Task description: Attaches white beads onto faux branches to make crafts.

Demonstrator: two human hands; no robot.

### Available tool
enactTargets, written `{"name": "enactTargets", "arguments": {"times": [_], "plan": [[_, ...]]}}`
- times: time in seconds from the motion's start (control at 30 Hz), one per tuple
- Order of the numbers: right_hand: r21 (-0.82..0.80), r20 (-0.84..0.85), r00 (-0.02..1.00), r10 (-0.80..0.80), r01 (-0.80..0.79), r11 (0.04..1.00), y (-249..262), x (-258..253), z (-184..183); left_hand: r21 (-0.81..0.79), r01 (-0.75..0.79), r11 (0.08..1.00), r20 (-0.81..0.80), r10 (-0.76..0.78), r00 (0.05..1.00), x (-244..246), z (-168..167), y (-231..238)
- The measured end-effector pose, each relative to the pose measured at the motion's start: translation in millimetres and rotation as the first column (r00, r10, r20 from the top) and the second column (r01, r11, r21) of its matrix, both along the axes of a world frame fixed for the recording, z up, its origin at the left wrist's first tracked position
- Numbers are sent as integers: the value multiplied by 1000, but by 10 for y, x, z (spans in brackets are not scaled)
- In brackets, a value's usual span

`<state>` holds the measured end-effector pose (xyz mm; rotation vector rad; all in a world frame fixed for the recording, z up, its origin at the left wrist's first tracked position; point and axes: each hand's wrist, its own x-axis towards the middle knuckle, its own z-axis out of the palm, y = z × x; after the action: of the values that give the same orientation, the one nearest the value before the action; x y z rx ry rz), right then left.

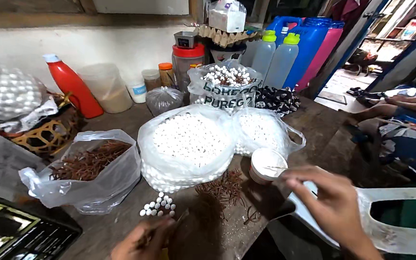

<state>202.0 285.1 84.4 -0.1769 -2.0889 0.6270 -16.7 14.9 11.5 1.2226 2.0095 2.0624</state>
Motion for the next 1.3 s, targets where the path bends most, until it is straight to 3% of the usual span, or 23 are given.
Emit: {"name": "enactTargets", "arguments": {"times": [0.13, 0.3, 0.53, 0.63, 0.7, 0.8, 0.93, 1.03, 1.2, 1.3], "plan": [[-67, 13, 997, 70, -69, 995, -242, 0, -359, 76, -99, 992, -57, 104, 993, -239, 131, 113], [-169, 52, 989, 142, -131, 977, -387, -27, -527, 115, -149, 982, -133, 164, 977, -423, -80, -143], [-83, 145, 985, 96, -85, 993, -410, -263, -523, 35, -170, 985, -209, 173, 962, -535, -67, -249], [-28, 159, 986, 51, -47, 998, -441, -369, -570, -9, -55, 998, -122, 54, 991, -504, -92, -232], [-40, 142, 988, 56, -51, 998, -546, -404, -672, 3, 61, 998, 33, -61, 998, -471, -82, -212], [-88, 133, 989, 66, -55, 995, -666, -423, -792, 55, 68, 996, 153, -76, 985, -437, -89, -161], [-74, 122, 993, -6, 15, 997, -573, -555, -718, 36, 19, 999, 181, -25, 983, -420, -65, -153], [-3, 118, 991, -60, 60, 998, -565, -701, -626, 20, -6, 1000, 115, 4, 993, -412, -90, -147], [141, 343, 922, -178, 137, 981, -528, -927, -771, -37, 44, 998, 2, -44, 999, -366, -143, -130], [108, 266, 949, -171, 147, 983, -500, -876, -726, -45, 17, 999, 18, -16, 1000, -258, -118, -102]]}}
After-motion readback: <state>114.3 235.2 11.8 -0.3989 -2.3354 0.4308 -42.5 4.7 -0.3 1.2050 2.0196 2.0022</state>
